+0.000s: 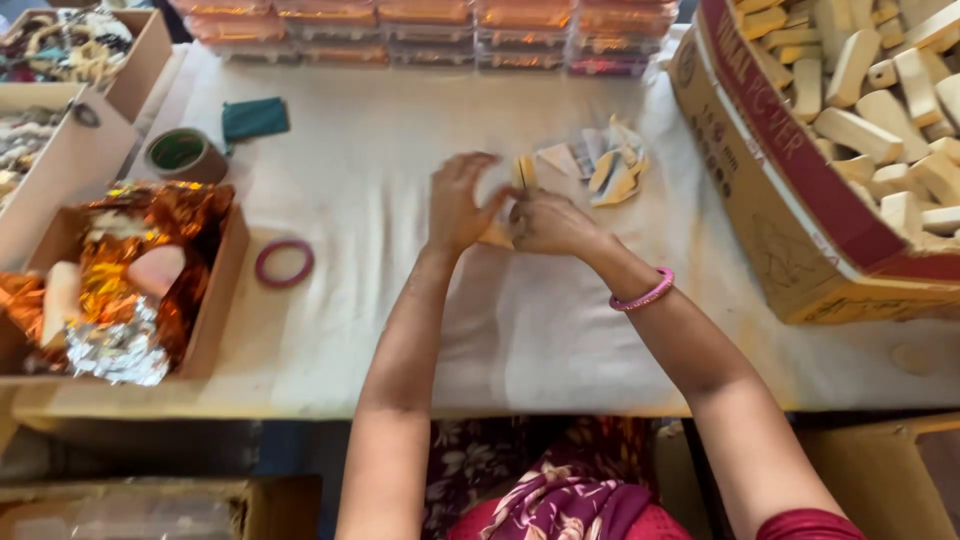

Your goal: The person takes small, rectangular wooden blocks from a cardboard box and wipes them with a white cloth. They handle the blocks one by one, rubbing the cloth over the surfaces and edges before placing them on the table.

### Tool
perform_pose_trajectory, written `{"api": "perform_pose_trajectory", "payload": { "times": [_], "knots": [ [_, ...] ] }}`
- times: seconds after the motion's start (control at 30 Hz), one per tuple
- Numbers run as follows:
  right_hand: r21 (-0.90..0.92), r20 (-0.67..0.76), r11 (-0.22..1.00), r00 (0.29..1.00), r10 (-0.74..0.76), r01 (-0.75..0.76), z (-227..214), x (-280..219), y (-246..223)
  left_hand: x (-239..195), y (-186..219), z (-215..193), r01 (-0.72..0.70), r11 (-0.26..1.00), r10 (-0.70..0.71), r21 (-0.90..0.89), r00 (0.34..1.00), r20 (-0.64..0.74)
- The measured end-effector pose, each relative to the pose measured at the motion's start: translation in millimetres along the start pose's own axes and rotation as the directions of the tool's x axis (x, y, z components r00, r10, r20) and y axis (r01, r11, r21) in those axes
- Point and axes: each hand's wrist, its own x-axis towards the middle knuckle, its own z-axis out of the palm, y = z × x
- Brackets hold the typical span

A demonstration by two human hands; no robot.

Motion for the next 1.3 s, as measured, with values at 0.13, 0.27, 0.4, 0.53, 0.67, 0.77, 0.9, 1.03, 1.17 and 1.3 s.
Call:
{"api": "perform_pose_trajectory", "payload": {
  "times": [0.13, 0.27, 0.4, 0.53, 0.67, 0.77, 0.9, 1.03, 1.17, 1.3],
  "knots": [
    [-0.068, 0.313, 0.977, 0.926, 0.212, -0.201, -17.8, -1.7, -2.6, -25.7, -21.0, 2.2, -0.043, 0.994, 0.088, -0.096, 0.841, 0.534],
    [0.262, -0.349, 0.944, 0.892, 0.288, -0.201, -27.7, -8.6, 64.3, -25.9, -8.8, -12.8, 0.334, 0.926, -0.077, -0.174, 0.621, 0.780],
    [0.287, -0.524, 0.759, 0.567, 0.636, -0.585, -39.7, -15.8, 101.8, -6.4, 11.7, -30.4, 0.216, 0.976, -0.125, 0.021, 0.481, 0.868],
    [0.216, -0.478, 0.648, 0.500, 0.722, -0.730, -8.4, -4.4, 148.0, -18.5, 2.0, -16.3, 0.130, 0.972, -0.236, 0.197, 0.516, 0.824],
    [0.085, -0.297, 0.736, 0.688, 0.662, -0.671, 28.5, 16.6, 151.2, -31.1, -30.1, 29.9, 0.604, 0.794, -0.441, -0.066, 0.647, 0.622],
    [0.196, -0.336, 0.836, 0.766, 0.548, -0.512, 36.1, 20.4, 122.5, -19.3, -25.4, 43.8, 0.811, 0.309, -0.598, -0.496, 0.571, 0.562],
    [0.212, -0.700, 0.973, 0.709, 0.084, 0.094, 8.4, 21.2, 12.9, -14.6, -22.5, 51.3, 0.668, -0.135, -0.662, -0.732, 0.489, 0.568],
    [0.037, -0.683, 0.988, 0.726, -0.082, 0.147, 27.8, 19.1, -36.3, -38.7, -53.3, 75.3, 0.594, -0.220, -0.620, -0.773, 0.527, 0.581],
    [-0.183, -0.601, 0.974, 0.769, -0.216, 0.132, 9.3, 0.3, -67.4, -45.4, -32.0, 58.9, 0.574, -0.409, -0.473, -0.710, 0.532, 0.702],
    [-0.168, -0.663, 0.981, 0.726, -0.185, 0.096, 9.8, -6.2, -70.8, -49.3, -29.6, 61.9, 0.677, -0.175, -0.472, -0.715, 0.580, 0.664]
  ]
}}
